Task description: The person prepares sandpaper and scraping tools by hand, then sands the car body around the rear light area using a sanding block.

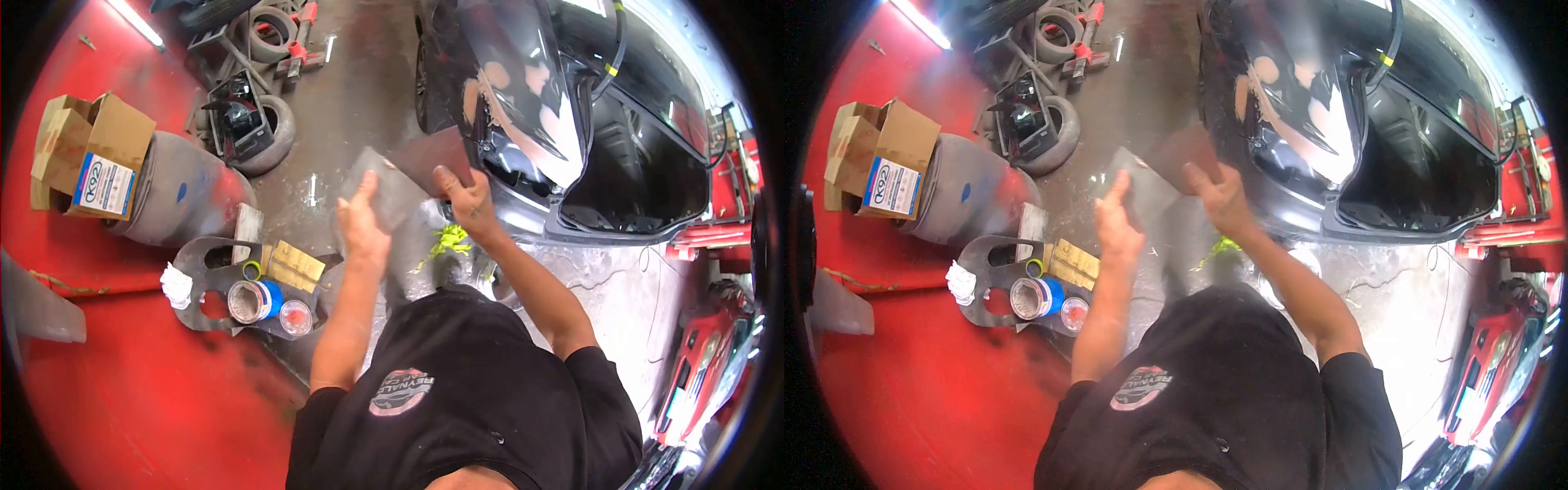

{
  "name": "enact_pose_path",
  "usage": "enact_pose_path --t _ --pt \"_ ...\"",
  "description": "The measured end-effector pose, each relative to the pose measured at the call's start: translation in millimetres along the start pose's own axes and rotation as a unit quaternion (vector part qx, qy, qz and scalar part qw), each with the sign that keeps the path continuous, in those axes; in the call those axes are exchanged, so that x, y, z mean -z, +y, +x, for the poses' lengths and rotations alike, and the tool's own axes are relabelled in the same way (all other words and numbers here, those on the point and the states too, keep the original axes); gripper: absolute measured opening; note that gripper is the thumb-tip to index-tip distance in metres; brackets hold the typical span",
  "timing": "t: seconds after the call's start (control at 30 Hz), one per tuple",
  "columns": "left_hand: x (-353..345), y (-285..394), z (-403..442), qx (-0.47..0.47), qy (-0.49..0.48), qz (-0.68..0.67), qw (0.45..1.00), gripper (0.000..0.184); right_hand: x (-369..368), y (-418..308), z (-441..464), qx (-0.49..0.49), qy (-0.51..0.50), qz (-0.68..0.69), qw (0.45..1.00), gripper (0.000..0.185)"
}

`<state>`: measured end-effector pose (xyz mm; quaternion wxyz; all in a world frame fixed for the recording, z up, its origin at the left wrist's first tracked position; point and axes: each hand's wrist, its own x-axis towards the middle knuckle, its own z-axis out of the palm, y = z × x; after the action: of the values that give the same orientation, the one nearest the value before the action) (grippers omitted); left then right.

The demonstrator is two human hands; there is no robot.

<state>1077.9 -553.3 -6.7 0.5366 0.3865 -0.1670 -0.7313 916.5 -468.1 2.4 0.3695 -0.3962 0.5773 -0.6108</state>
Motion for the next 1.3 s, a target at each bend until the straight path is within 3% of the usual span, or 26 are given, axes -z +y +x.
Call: enact_pose_path --t 0.1,0.2,0.3,0.4,0.43,0.53,0.6,0.67,0.8,0.83,0.93,0.97,1.07,1.1,1.2,1.23,1.3 --pt "1 -11 -9 -0.119 -0.010 0.064 0.991 0.042 -21 -23 -12 0.002 -0.041 0.022 0.999 0.026" --pt "6 -1 -12 -0.159 -0.039 0.129 0.978 0.041 -8 -15 -12 -0.070 -0.154 -0.033 0.985 0.024" --pt "13 6 -4 -0.203 -0.071 0.197 0.957 0.041 2 -17 -9 -0.025 -0.231 -0.156 0.960 0.020" --pt "17 7 -3 -0.172 -0.111 0.154 0.967 0.045 11 -29 1 -0.022 -0.296 -0.322 0.899 0.020" --pt "17 11 0 -0.156 -0.098 0.131 0.974 0.045 12 -28 0 0.006 -0.330 -0.407 0.852 0.020" --pt "14 37 2 -0.110 -0.100 0.076 0.986 0.045 28 8 -4 0.110 -0.294 -0.468 0.826 0.021" --pt "17 60 -2 -0.097 -0.139 0.050 0.984 0.045 43 -2 4 0.059 -0.278 -0.409 0.867 0.023" --pt "32 67 9 -0.089 -0.181 0.042 0.979 0.042 55 -17 5 -0.123 -0.312 -0.212 0.918 0.031" --pt "34 54 26 -0.020 -0.294 0.052 0.954 0.036 42 -51 9 -0.181 -0.466 -0.154 0.852 0.053" --pt "34 48 33 0.008 -0.330 0.066 0.942 0.036 39 -38 10 -0.202 -0.454 -0.224 0.838 0.065" --pt "35 35 43 0.060 -0.402 0.103 0.908 0.033 23 -12 10 -0.235 -0.366 -0.189 0.880 0.069" --pt "36 35 44 0.054 -0.404 0.112 0.906 0.033 25 -12 18 -0.316 -0.455 -0.039 0.831 0.062" --pt "35 54 37 0.058 -0.360 0.082 0.927 0.033 55 7 22 -0.243 -0.367 -0.123 0.890 0.050" --pt "36 60 34 0.061 -0.336 0.062 0.938 0.033 63 -2 22 -0.199 -0.341 -0.162 0.904 0.036" --pt "45 51 34 0.007 -0.115 0.103 0.988 0.034 58 -3 12 -0.134 -0.259 -0.224 0.930 0.027" --pt "49 42 34 -0.032 -0.093 0.141 0.985 0.036 45 -2 8 0.153 -0.230 -0.382 0.882 0.031" --pt "54 29 34 -0.058 -0.079 0.123 0.988 0.037 17 -20 -9 0.221 -0.210 -0.485 0.820 0.036"
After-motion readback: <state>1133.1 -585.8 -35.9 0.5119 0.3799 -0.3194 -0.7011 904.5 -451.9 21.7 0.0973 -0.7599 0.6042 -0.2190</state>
